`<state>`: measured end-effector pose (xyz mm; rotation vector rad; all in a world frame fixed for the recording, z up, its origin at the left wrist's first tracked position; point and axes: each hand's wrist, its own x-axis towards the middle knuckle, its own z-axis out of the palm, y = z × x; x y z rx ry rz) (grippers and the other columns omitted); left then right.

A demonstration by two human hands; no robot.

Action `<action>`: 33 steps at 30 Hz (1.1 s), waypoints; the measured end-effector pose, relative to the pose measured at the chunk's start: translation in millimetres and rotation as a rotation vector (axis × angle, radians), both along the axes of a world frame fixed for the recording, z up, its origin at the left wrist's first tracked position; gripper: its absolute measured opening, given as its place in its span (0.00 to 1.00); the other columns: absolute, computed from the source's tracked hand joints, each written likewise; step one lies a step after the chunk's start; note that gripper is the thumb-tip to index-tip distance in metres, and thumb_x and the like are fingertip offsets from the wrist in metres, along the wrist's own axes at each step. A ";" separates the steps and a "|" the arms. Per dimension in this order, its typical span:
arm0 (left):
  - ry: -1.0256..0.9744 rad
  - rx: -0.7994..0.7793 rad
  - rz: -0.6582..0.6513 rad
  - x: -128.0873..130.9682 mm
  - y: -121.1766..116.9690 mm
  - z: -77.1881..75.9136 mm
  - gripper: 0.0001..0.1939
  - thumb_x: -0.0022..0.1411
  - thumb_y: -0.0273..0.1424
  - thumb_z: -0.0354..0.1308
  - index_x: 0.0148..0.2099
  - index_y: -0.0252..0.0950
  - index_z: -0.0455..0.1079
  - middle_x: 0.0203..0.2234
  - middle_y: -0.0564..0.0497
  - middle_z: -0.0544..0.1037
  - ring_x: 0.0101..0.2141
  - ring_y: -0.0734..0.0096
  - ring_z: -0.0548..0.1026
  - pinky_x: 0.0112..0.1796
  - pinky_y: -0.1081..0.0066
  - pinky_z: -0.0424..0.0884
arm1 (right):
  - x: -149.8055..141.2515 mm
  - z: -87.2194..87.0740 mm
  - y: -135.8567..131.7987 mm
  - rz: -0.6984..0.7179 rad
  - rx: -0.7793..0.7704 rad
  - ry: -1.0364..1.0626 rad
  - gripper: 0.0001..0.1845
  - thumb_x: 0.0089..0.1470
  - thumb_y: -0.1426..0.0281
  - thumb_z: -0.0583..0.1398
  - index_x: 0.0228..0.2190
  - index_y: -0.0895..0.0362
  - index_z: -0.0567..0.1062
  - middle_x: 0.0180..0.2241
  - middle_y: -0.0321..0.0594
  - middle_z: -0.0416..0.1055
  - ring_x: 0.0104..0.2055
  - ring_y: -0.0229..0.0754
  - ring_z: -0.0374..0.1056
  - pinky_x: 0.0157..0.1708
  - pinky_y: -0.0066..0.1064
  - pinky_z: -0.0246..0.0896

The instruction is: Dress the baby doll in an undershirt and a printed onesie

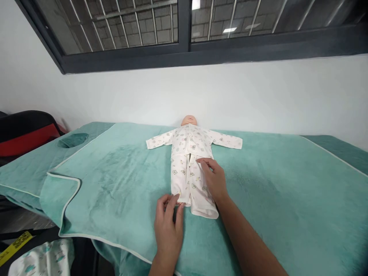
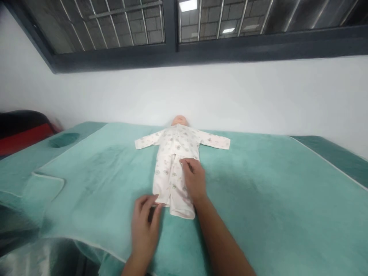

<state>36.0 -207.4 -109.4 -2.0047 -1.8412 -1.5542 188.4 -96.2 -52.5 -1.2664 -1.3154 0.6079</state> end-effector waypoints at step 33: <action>0.017 -0.358 0.907 -238.7 -127.4 -119.2 0.24 0.54 0.40 0.56 0.51 0.33 0.68 0.54 0.33 0.65 0.59 0.33 0.59 0.54 0.38 0.57 | 31.2 -46.3 -147.4 0.321 -0.095 0.067 0.12 0.52 0.60 0.62 0.37 0.46 0.83 0.44 0.42 0.78 0.60 0.61 0.63 0.62 0.60 0.50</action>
